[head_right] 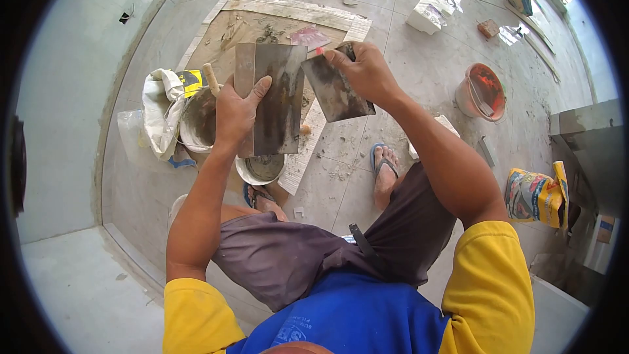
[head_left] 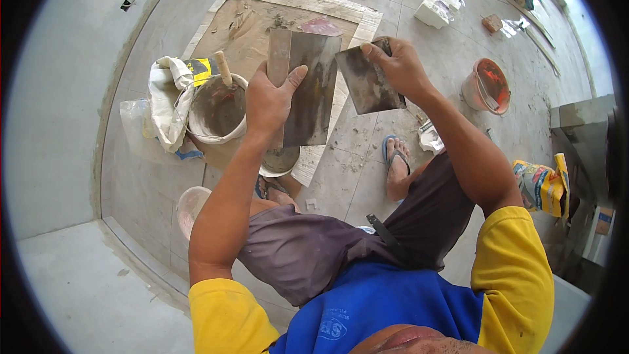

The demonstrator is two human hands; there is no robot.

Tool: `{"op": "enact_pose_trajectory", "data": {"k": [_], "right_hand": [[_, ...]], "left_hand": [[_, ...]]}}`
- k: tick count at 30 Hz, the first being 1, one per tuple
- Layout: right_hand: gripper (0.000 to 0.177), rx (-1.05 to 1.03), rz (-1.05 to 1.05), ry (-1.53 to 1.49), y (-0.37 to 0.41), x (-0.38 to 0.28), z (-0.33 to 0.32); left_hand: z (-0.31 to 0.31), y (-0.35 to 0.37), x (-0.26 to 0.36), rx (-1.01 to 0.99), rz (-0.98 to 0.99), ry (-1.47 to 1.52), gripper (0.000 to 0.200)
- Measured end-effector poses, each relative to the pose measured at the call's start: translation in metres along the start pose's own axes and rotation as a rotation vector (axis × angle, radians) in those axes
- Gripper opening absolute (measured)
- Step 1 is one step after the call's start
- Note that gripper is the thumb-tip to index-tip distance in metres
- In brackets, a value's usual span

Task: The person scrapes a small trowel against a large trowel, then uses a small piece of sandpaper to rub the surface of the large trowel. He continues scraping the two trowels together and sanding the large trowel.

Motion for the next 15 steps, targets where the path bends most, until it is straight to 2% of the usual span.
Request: {"op": "enact_pose_trajectory", "data": {"k": [3, 5, 8, 11, 12, 15], "right_hand": [[0.032, -0.012, -0.013, 0.014, 0.004, -0.008, 0.003], [0.032, 0.054, 0.004, -0.155, 0.007, -0.02, 0.0], [0.033, -0.007, 0.007, -0.058, 0.007, -0.012, 0.008], [0.032, 0.021, -0.001, 0.037, 0.004, -0.009, 0.001], [0.033, 0.051, 0.003, -0.041, 0.001, -0.006, -0.003], [0.033, 0.065, -0.036, -0.001, 0.002, -0.005, -0.002]], "left_hand": [[0.001, -0.002, -0.003, -0.006, 0.016, 0.052, 0.053], [0.002, 0.0, 0.0, 0.009, 0.019, 0.072, 0.052], [0.001, -0.001, -0.003, 0.018, 0.023, 0.058, 0.052], [0.002, -0.002, -0.002, 0.008, 0.02, 0.033, 0.051], [0.002, -0.001, -0.001, 0.005, 0.017, 0.043, 0.051], [0.004, 0.001, 0.001, 0.015, 0.032, 0.095, 0.051]]}}
Point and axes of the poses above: each hand's wrist, its own y-axis away from the middle knuckle, its own z-axis out of the palm, x = y × z, the point moved 5 cm from there along -y, towards the middle knuckle, and after that the axes turned 7 degrees about -x, right-handed, at the moved point
